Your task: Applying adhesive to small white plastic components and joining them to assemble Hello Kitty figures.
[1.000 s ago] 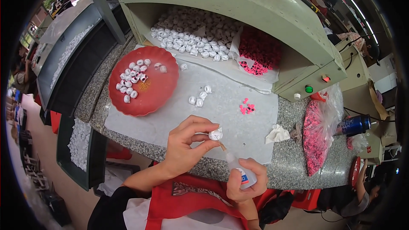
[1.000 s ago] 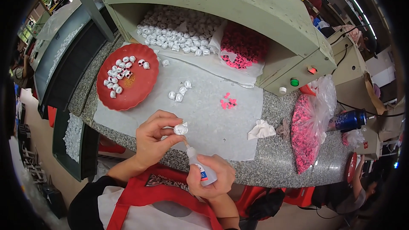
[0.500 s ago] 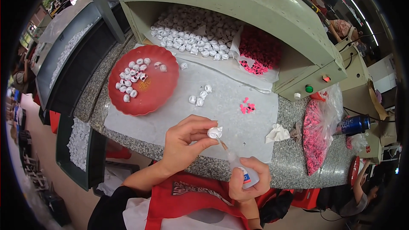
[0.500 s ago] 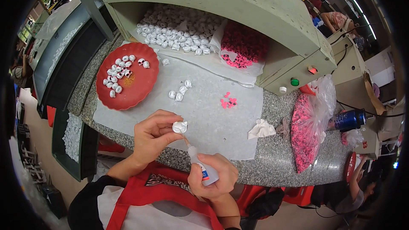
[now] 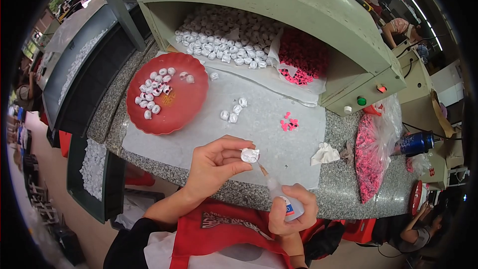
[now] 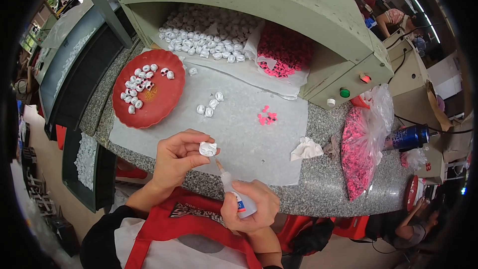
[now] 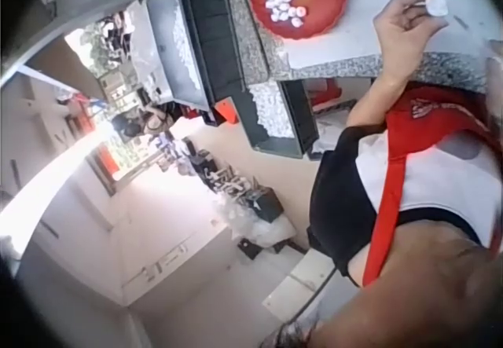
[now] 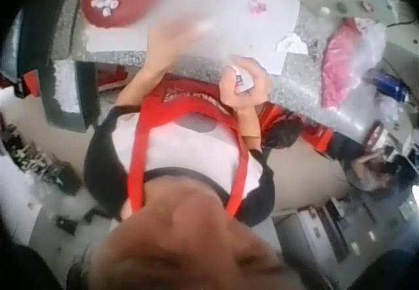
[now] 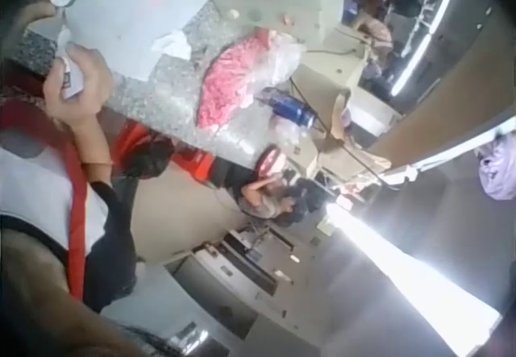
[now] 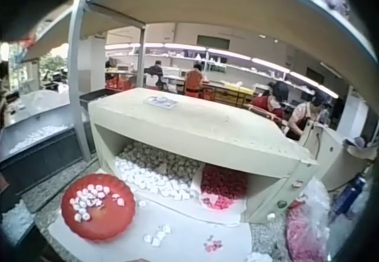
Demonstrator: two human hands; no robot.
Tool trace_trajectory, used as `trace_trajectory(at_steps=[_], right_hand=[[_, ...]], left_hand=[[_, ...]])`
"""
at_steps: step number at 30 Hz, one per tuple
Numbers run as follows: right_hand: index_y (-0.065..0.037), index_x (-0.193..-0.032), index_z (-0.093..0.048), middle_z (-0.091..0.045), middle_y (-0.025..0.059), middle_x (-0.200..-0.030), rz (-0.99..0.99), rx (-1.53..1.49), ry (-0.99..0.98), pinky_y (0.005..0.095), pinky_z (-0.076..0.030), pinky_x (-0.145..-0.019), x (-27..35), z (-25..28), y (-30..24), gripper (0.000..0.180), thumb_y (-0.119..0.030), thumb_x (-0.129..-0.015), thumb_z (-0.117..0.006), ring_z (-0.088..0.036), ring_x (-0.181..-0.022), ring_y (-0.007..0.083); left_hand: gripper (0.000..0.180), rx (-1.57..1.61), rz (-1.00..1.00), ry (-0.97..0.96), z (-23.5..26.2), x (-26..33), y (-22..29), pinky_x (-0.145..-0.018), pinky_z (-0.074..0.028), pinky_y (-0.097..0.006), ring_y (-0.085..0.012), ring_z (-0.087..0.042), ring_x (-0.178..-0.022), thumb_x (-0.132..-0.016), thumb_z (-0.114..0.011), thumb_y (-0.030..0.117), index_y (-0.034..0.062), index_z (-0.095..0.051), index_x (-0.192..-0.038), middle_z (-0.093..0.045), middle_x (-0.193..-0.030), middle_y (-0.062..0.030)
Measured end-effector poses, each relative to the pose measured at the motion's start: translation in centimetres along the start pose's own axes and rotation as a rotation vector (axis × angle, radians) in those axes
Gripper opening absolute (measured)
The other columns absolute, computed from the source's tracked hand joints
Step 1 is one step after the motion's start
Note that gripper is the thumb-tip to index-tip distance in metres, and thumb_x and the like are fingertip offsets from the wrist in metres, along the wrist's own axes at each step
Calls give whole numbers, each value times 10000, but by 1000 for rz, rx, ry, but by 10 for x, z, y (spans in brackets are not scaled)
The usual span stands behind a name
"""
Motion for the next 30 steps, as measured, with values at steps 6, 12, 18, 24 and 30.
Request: trace_trajectory(at_steps=[6, 12, 18, 24, 30], right_hand=[[19, -837, -548, -594, 89, -658, 24, 58, -4, 263, -424, -422, -3, 4, -6, 242, -6, -602, -600, -522, -436, 179], [10, -828, -558, -605, 102, -668, -18, 59, -40, 263, -446, -449, -3, 2, -7, 228, -28, -609, -608, -562, -479, 197], [-7, -845, -525, -589, 94, -760, -907, -539, 111, 304, -491, -546, 5, -12, 66, 189, -70, -666, -525, -557, -581, 183], [-24, -856, -532, -604, 140, -784, -927, -39, -29, 367, -509, -610, -2, -37, 197, 247, -187, -686, -604, -612, -658, 256], [-32, -824, -635, -624, 168, -718, -533, 894, -384, 369, -474, -639, -34, -51, 200, 334, -308, -641, -679, -604, -649, 319]], left_hand=[[341, -33, -22, 6, 0, 0, 1, -820, -484, -268, -198, -567, -952, -715, -576, -147, -66, -522, -1042, -528, -1059, -138], [339, -39, -25, -2, -1, 0, -2, -821, -485, -271, -190, -567, -945, -719, -582, -136, -64, -522, -1045, -524, -1066, -134], [344, -73, 9, 88, 15, 1, -9, -777, -490, -270, -223, -582, -933, -709, -573, -145, -62, -524, -1039, -534, -1014, -121], [336, -65, 102, 49, 13, 6, -17, -798, -474, -232, -141, -566, -929, -744, -581, -104, -36, -529, -1069, -525, -1011, -62], [331, -90, 102, 74, 17, 7, -17, -789, -476, -244, -171, -574, -931, -743, -568, -116, -44, -526, -1064, -520, -1022, -76]])
Point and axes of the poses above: each hand's wrist, its own x-axis away from the middle knuckle, its own z-axis out of the back of the hand, y = z × x, the point moved 6 cm from there along -x, towards the middle knuckle
